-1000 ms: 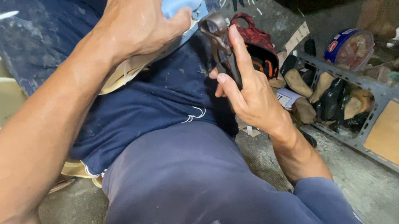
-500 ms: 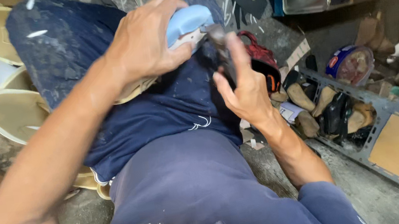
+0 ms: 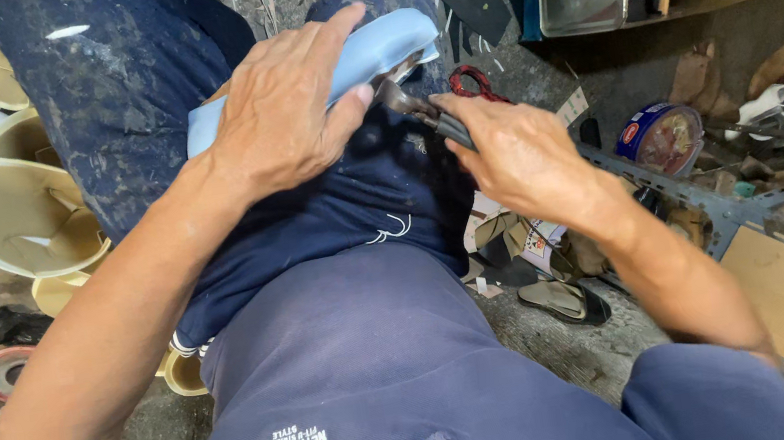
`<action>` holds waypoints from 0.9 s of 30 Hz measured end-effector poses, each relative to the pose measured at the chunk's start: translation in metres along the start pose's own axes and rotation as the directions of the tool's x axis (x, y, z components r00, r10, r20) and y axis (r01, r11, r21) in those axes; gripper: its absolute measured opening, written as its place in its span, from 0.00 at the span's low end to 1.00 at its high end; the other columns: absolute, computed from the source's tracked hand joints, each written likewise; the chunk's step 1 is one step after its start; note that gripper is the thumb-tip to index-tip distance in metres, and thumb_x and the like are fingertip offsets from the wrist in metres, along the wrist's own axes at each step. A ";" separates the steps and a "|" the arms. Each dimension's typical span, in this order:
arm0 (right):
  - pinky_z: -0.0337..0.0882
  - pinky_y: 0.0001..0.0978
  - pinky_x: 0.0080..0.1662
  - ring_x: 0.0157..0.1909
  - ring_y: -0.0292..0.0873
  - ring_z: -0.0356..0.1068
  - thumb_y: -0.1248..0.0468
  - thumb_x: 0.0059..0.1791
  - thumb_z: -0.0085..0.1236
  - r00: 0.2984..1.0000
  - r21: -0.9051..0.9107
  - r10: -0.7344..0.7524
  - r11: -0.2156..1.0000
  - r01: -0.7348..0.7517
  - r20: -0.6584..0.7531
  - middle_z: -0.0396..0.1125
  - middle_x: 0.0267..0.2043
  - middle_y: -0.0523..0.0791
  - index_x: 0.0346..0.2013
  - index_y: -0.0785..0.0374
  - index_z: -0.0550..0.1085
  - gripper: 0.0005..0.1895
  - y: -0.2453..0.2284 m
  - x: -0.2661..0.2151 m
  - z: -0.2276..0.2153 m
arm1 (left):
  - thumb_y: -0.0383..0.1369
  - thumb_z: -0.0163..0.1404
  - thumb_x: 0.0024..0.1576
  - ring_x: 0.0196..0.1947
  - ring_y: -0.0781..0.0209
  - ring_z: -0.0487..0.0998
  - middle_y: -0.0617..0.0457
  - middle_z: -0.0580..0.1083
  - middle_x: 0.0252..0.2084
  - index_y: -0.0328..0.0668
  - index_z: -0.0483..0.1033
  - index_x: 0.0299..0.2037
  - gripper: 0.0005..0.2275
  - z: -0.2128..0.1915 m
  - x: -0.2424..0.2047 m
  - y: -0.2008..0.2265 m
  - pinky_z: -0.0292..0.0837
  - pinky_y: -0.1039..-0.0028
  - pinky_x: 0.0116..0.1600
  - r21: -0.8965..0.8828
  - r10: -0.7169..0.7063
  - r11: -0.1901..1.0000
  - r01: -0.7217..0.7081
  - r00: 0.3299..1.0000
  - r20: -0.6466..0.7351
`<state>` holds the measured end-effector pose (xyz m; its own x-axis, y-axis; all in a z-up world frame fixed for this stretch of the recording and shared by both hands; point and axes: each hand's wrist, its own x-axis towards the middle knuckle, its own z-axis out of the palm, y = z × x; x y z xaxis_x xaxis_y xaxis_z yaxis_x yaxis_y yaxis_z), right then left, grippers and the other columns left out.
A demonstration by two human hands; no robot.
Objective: The person pulls blue leather over a wooden shoe last using pliers and secures it with a hammer, then applies adhesive to a flat component.
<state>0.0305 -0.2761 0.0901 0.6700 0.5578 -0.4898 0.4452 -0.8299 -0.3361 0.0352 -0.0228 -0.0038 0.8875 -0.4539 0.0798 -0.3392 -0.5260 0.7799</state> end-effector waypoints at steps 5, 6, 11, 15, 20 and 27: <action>0.71 0.64 0.40 0.39 0.65 0.74 0.56 0.58 0.43 0.896 -0.089 0.258 0.966 -0.242 0.362 0.73 0.40 0.55 0.55 0.58 0.67 0.14 -0.003 0.011 -0.047 | 0.37 0.52 0.63 0.49 0.42 0.76 0.43 0.75 0.51 0.39 0.65 0.65 0.22 0.018 -0.006 0.002 0.68 0.52 0.59 0.200 0.063 0.979 -0.041 0.993 -0.102; 0.71 0.64 0.40 0.39 0.65 0.74 0.56 0.58 0.43 0.895 -0.086 0.260 0.966 -0.246 0.363 0.73 0.40 0.55 0.55 0.58 0.67 0.14 -0.002 0.013 -0.052 | 0.37 0.52 0.63 0.49 0.42 0.76 0.43 0.75 0.51 0.39 0.65 0.65 0.22 0.019 -0.006 0.002 0.68 0.52 0.59 0.199 0.063 0.979 -0.043 0.993 -0.097; 0.71 0.61 0.33 0.37 0.67 0.72 0.53 0.60 0.46 0.954 -0.350 0.091 0.937 0.016 0.287 0.71 0.37 0.53 0.39 0.63 0.67 0.16 0.005 0.011 -0.058 | 0.34 0.50 0.65 0.53 0.39 0.76 0.39 0.75 0.58 0.31 0.65 0.65 0.21 0.016 -0.004 0.000 0.69 0.53 0.59 0.132 0.140 0.983 -0.124 0.984 -0.114; 0.70 0.62 0.29 0.35 0.69 0.71 0.54 0.60 0.49 0.987 -0.307 -0.032 0.948 0.080 0.159 0.70 0.39 0.55 0.43 0.66 0.65 0.16 0.026 0.006 -0.033 | 0.36 0.51 0.66 0.43 0.39 0.76 0.42 0.74 0.51 0.35 0.64 0.66 0.21 0.010 0.000 -0.007 0.71 0.54 0.46 0.174 0.084 0.982 -0.071 0.994 -0.066; 0.71 0.50 0.24 0.35 0.55 0.75 0.51 0.59 0.55 0.990 -0.408 -0.130 0.908 0.097 -0.055 0.73 0.45 0.47 0.54 0.61 0.71 0.17 0.048 0.000 -0.004 | 0.34 0.51 0.67 0.40 0.40 0.75 0.42 0.73 0.47 0.34 0.65 0.64 0.18 0.005 0.002 -0.009 0.72 0.56 0.45 0.157 0.158 0.977 -0.143 0.984 -0.087; 0.70 0.42 0.24 0.36 0.49 0.76 0.55 0.57 0.62 0.962 -0.398 -0.225 0.905 0.148 -0.154 0.73 0.42 0.42 0.57 0.56 0.74 0.16 0.070 0.001 0.019 | 0.33 0.52 0.67 0.43 0.39 0.77 0.40 0.75 0.48 0.34 0.66 0.64 0.18 0.003 0.002 -0.010 0.73 0.57 0.46 0.151 0.140 0.980 -0.129 0.988 -0.065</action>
<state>0.0511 -0.3336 0.0507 0.6361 0.7221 -0.2719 0.7385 -0.6719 -0.0566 0.0392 -0.0209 -0.0133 0.8495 -0.4754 0.2289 -0.4942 -0.5651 0.6606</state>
